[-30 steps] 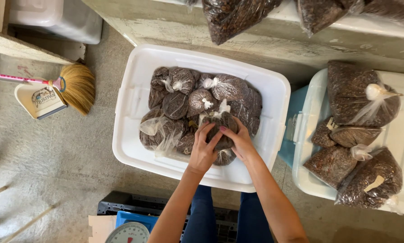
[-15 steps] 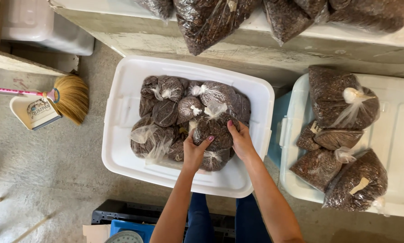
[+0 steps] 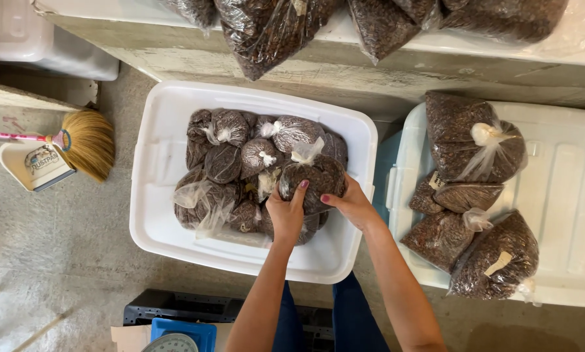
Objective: Sorting and organizing bags of roasted coffee beans into storage bins, including inspecting labels.
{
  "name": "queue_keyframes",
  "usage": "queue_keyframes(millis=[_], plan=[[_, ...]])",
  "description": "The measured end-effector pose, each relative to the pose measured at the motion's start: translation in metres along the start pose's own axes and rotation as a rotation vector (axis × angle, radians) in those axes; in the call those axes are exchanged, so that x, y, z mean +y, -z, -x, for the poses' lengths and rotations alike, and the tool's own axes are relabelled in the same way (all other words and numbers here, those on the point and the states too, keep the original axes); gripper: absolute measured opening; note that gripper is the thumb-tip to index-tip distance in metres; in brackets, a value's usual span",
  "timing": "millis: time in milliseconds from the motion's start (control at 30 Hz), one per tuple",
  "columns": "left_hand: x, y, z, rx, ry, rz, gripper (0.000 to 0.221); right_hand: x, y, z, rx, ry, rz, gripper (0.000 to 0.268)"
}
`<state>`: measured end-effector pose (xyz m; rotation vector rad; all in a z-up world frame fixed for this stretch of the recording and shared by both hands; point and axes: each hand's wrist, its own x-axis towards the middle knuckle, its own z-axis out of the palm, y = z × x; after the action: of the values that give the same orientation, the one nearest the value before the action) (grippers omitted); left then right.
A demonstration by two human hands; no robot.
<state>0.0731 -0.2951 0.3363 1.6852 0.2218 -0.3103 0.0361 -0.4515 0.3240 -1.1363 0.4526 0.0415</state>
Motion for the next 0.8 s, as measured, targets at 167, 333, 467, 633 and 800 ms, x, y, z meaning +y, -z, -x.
queue_keyframes(millis=[167, 333, 467, 633, 800], plan=[[0.038, -0.012, -0.005, -0.017, 0.117, -0.117, 0.049, 0.0, 0.003, -0.001, 0.097, 0.05, -0.03, 0.051], [0.069, -0.02, -0.005, -0.06, 0.163, -0.138, 0.051, -0.005, 0.002, -0.003, 0.207, 0.086, -0.016, 0.042], [0.078, -0.021, -0.006, -0.107, 0.27, -0.098, 0.055, -0.005, 0.005, -0.006, 0.293, 0.063, -0.025, 0.034], [0.08, -0.018, -0.008, -0.201, 0.393, -0.071, 0.06, 0.0, 0.009, -0.007, 0.349, -0.001, -0.022, 0.032], [0.06, -0.013, -0.007, -0.36, 0.537, 0.0, 0.082, 0.0, 0.008, -0.003, 0.427, -0.053, -0.064, 0.027]])
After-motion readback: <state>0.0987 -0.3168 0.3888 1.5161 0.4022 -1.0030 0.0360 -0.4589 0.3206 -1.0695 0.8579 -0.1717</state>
